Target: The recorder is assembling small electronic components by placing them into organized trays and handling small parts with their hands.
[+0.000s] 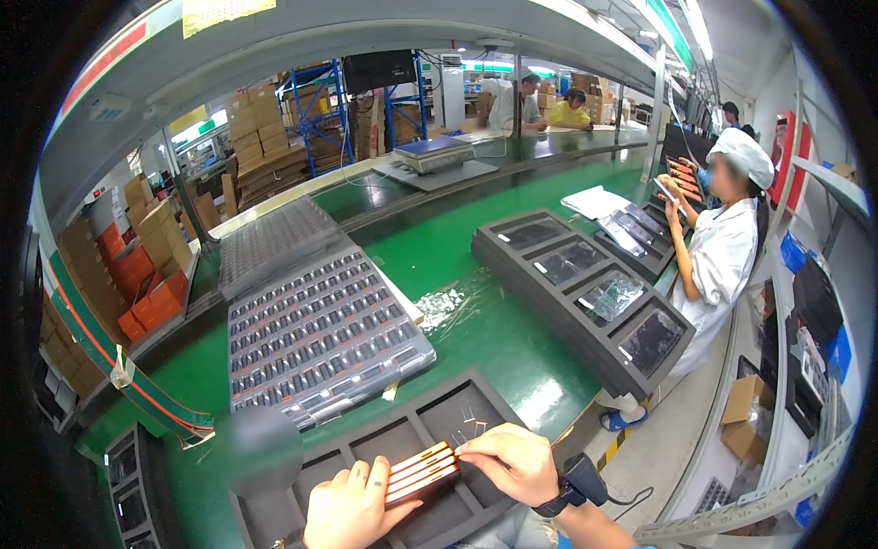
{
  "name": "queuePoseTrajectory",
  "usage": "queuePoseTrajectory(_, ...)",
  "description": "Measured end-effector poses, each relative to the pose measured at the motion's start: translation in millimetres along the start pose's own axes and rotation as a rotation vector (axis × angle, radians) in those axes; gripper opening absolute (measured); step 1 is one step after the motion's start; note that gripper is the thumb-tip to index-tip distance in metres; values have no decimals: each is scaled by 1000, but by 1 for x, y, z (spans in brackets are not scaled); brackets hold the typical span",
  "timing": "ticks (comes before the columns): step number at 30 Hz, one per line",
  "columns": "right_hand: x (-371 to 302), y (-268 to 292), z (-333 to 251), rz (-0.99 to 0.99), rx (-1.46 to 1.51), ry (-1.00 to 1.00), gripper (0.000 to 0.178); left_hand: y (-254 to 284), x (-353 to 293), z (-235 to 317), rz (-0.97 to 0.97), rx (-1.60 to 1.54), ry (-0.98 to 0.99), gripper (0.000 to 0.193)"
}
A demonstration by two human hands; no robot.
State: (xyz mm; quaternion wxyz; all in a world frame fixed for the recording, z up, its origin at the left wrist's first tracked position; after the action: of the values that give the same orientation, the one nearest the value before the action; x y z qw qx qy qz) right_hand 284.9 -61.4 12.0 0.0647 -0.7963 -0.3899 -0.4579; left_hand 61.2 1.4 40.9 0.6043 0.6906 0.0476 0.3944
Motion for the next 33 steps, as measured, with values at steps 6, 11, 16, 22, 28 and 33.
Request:
queuePoseTrajectory(6, 31, -10, -14, -120, 111, 78, 14, -2, 1, -1, 26, 45, -28, 65)
queuePoseTrajectory(11, 35, -26, -9, -260, 207, 8, 13, 0, 1, 0, 28, -10, 3, 65)
queuePoseTrajectory(16, 30, -28, -2, -257, 240, -6, 12, 0, 0, 0, 40, -24, 0, 64)
queuePoseTrajectory(22, 26, -28, 2, -228, 318, -115, 10, 0, 0, 0, 16, -20, 3, 64)
queuePoseTrajectory(28, 28, -21, -16, -261, -23, 302, 17, -1, -1, -1, 13, -22, -1, 65)
queuePoseTrajectory(33, 21, -21, -14, -345, -163, 419, 32, 0, 2, 1, 23, -17, -15, 64)
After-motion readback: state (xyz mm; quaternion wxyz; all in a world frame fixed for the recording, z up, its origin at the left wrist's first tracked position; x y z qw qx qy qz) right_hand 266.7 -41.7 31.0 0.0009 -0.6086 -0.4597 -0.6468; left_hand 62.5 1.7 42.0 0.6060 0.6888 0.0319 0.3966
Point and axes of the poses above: each hand's wrist, its own x-axis towards the middle knuckle, its own y-axis out of the back of the hand, z = x × y, the point moved 3 cm from there along x, towards the middle knuckle, and after that the axes turned 12 degrees about z, right-handed, at the moved point
